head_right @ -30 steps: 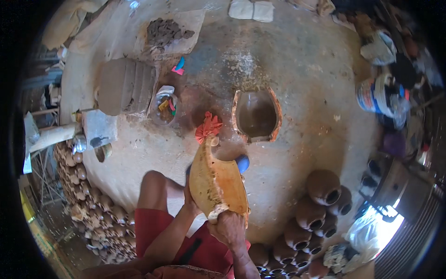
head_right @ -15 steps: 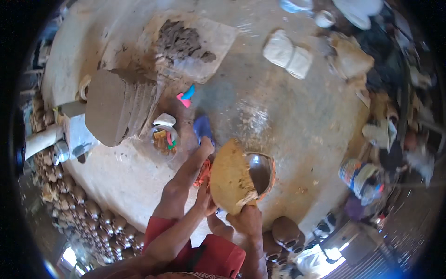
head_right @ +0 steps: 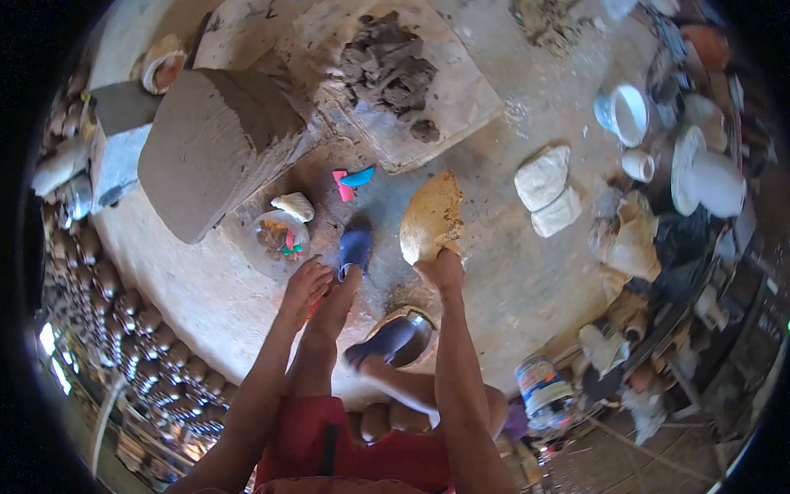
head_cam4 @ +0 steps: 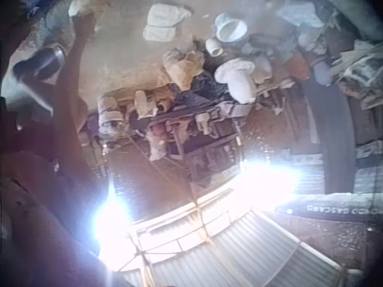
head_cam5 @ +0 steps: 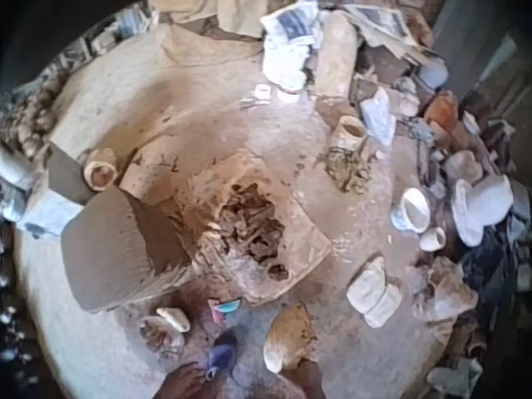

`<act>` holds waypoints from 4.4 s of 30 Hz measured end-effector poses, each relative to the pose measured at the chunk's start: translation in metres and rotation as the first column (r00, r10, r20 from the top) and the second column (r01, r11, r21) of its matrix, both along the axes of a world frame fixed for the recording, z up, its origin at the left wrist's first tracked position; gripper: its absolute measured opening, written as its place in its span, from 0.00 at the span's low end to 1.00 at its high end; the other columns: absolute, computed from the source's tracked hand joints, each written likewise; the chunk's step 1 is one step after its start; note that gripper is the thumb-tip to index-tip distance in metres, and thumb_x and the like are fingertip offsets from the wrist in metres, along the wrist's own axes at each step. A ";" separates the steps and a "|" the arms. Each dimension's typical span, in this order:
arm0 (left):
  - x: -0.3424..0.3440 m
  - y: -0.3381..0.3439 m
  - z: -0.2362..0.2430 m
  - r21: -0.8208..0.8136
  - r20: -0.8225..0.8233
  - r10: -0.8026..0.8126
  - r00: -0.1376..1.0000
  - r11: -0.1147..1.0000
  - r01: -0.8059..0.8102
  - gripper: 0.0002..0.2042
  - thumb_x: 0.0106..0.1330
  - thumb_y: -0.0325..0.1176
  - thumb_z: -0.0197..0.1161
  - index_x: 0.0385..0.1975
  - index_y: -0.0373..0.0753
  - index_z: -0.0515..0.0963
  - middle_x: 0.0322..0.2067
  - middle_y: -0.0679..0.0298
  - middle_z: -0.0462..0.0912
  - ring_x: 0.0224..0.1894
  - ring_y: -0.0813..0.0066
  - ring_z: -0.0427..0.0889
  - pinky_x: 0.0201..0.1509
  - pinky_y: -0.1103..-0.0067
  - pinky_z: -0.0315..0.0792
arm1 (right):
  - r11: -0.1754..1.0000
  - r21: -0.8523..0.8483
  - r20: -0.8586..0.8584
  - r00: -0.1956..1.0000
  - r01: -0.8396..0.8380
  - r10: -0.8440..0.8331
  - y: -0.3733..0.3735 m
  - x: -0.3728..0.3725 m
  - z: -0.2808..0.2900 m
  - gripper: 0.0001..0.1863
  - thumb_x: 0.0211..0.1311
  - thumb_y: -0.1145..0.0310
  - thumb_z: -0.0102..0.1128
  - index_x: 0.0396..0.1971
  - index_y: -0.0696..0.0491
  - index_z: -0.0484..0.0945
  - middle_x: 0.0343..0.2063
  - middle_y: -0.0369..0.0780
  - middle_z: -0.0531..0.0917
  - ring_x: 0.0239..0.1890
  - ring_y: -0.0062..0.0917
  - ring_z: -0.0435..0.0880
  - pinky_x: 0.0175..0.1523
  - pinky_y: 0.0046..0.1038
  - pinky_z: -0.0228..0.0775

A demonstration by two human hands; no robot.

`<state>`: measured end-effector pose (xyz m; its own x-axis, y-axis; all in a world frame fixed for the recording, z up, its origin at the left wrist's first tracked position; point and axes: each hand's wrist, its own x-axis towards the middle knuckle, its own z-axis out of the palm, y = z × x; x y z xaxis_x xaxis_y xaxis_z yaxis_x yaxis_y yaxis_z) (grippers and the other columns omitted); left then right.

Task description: The person removes a fired clay pot from a plaster mold, wipes the inside of the mold with a cloth, and then applies fresh clay into the mold by hand, smoothing it with a small scraper and a flat wooden tool.

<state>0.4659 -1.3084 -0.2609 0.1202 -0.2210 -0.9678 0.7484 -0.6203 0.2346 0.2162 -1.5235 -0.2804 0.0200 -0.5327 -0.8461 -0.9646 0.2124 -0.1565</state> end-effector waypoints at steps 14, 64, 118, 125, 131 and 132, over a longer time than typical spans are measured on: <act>-0.158 -0.092 -0.055 -0.066 0.432 -0.066 0.899 0.992 0.104 0.31 0.71 0.38 0.62 0.73 0.37 0.64 0.70 0.48 0.71 0.71 0.50 0.71 0.73 0.67 0.65 | 0.979 -0.049 0.198 0.959 -0.197 0.203 -0.019 0.041 -0.065 0.28 0.43 0.56 0.71 0.43 0.60 0.87 0.43 0.53 0.89 0.49 0.48 0.88 0.54 0.45 0.79; -0.375 0.097 -0.324 -0.406 0.689 0.714 -0.126 0.235 -0.883 0.27 0.52 0.24 0.63 0.57 0.31 0.77 0.40 0.59 0.86 0.43 0.79 0.81 0.52 0.76 0.77 | -0.178 -0.545 0.493 -0.484 -0.820 0.723 0.021 0.103 -0.282 0.28 0.64 0.60 0.70 0.56 0.65 0.73 0.42 0.54 0.86 0.46 0.42 0.87 0.54 0.40 0.76; -0.402 -0.005 -0.341 -0.726 0.000 0.647 -0.763 -0.525 -0.445 0.36 0.79 0.65 0.39 0.66 0.37 0.72 0.57 0.55 0.82 0.56 0.63 0.84 0.61 0.68 0.78 | -0.087 -0.545 0.835 -0.549 -0.834 0.031 0.094 0.001 -0.259 0.09 0.60 0.77 0.65 0.40 0.58 0.81 0.30 0.43 0.84 0.35 0.30 0.85 0.44 0.30 0.75; -0.398 -0.006 -0.309 -0.817 -0.067 0.674 -0.736 -0.460 -0.348 0.39 0.80 0.65 0.30 0.73 0.34 0.61 0.66 0.49 0.73 0.67 0.57 0.75 0.71 0.63 0.71 | 0.082 -0.583 0.807 -0.588 -0.808 -0.055 0.147 0.010 -0.284 0.08 0.64 0.79 0.63 0.42 0.59 0.80 0.30 0.41 0.84 0.34 0.23 0.83 0.42 0.26 0.75; -0.378 -0.016 -0.316 -0.695 0.076 0.673 -0.735 -0.493 -0.523 0.43 0.77 0.70 0.35 0.73 0.34 0.63 0.67 0.52 0.74 0.66 0.59 0.77 0.71 0.65 0.70 | 0.156 -0.650 0.753 -0.658 -0.744 -0.007 0.161 0.038 -0.295 0.08 0.65 0.79 0.66 0.43 0.58 0.80 0.30 0.34 0.82 0.31 0.19 0.78 0.40 0.25 0.73; -0.380 -0.013 -0.320 -0.698 0.084 0.666 -0.741 -0.491 -0.521 0.43 0.77 0.70 0.35 0.73 0.34 0.63 0.67 0.52 0.74 0.66 0.59 0.77 0.71 0.65 0.70 | 0.155 -0.646 0.754 -0.656 -0.747 -0.020 0.159 0.034 -0.289 0.08 0.65 0.79 0.66 0.43 0.58 0.80 0.30 0.34 0.82 0.31 0.19 0.78 0.40 0.25 0.73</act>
<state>0.0857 -1.3209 -0.5808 0.4358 0.7321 -0.5236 -0.3313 0.6714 0.6630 0.2501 -1.3646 -0.5690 0.4731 0.7528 0.4577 0.4905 0.2065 -0.8466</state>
